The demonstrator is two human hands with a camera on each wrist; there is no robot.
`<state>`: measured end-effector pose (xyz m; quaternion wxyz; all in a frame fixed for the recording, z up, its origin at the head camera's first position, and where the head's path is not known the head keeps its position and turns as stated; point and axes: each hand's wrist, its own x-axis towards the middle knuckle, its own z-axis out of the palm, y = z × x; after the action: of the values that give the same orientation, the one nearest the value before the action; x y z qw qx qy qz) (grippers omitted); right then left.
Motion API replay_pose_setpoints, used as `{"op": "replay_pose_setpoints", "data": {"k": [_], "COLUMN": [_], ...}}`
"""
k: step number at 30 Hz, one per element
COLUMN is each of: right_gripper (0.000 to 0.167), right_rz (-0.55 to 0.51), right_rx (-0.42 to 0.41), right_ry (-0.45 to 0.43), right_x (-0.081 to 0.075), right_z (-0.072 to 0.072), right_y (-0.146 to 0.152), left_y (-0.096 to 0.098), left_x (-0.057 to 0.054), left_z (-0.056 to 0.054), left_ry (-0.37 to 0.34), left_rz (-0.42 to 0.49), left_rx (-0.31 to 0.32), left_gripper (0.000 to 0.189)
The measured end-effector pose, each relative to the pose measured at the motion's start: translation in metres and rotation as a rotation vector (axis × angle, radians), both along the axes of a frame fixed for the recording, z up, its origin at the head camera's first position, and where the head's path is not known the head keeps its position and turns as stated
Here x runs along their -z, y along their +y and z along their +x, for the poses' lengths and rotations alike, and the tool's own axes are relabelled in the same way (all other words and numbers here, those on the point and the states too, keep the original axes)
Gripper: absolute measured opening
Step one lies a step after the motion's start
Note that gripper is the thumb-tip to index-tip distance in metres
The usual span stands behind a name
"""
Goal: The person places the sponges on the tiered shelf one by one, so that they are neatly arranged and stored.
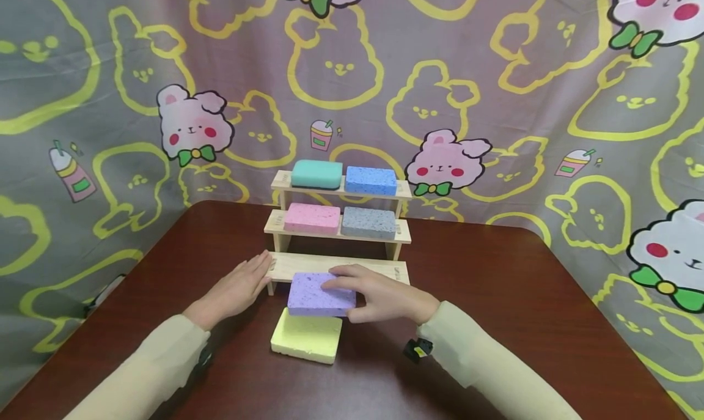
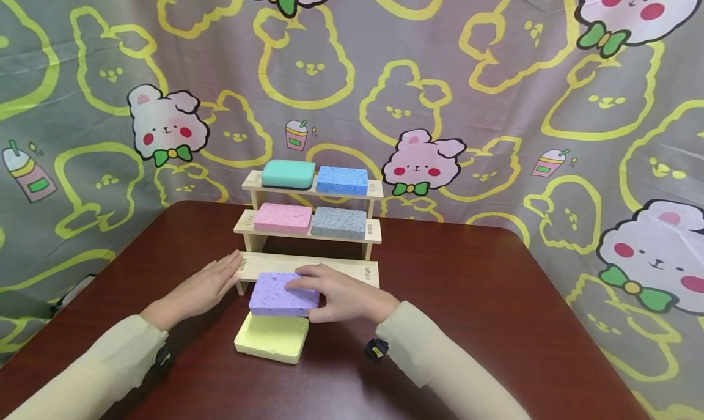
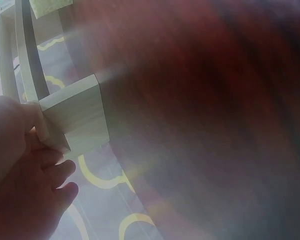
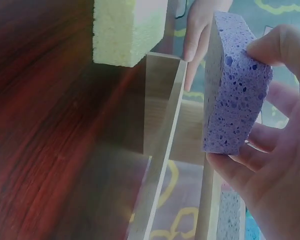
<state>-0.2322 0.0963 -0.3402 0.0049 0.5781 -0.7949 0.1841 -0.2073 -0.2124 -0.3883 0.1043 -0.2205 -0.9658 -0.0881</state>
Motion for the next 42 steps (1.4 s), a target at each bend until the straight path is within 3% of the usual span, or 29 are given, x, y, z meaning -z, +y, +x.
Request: {"op": "replay_pose_setpoints", "data": {"k": [19,31,42], "right_gripper": [0.052,0.051,0.048], "right_rz": [-0.002,-0.015,-0.031], "right_rx": [0.109,0.16,0.184], "right_ry": [-0.035,-0.074,-0.114], "right_x": [0.004,0.015,0.019], "right_z": [-0.023,-0.039,-0.044], "right_y": [-0.029,-0.036,-0.041], "left_y": [0.001,0.002,0.001], "left_x": [-0.001,-0.002,-0.002], "left_z": [0.001,0.0,0.001], "left_ry": [-0.014,-0.042,-0.05], "left_rz": [-0.005,-0.011,0.004], "left_rx": [-0.012,-0.025,-0.019], "left_gripper": [0.049,0.049,0.049]}}
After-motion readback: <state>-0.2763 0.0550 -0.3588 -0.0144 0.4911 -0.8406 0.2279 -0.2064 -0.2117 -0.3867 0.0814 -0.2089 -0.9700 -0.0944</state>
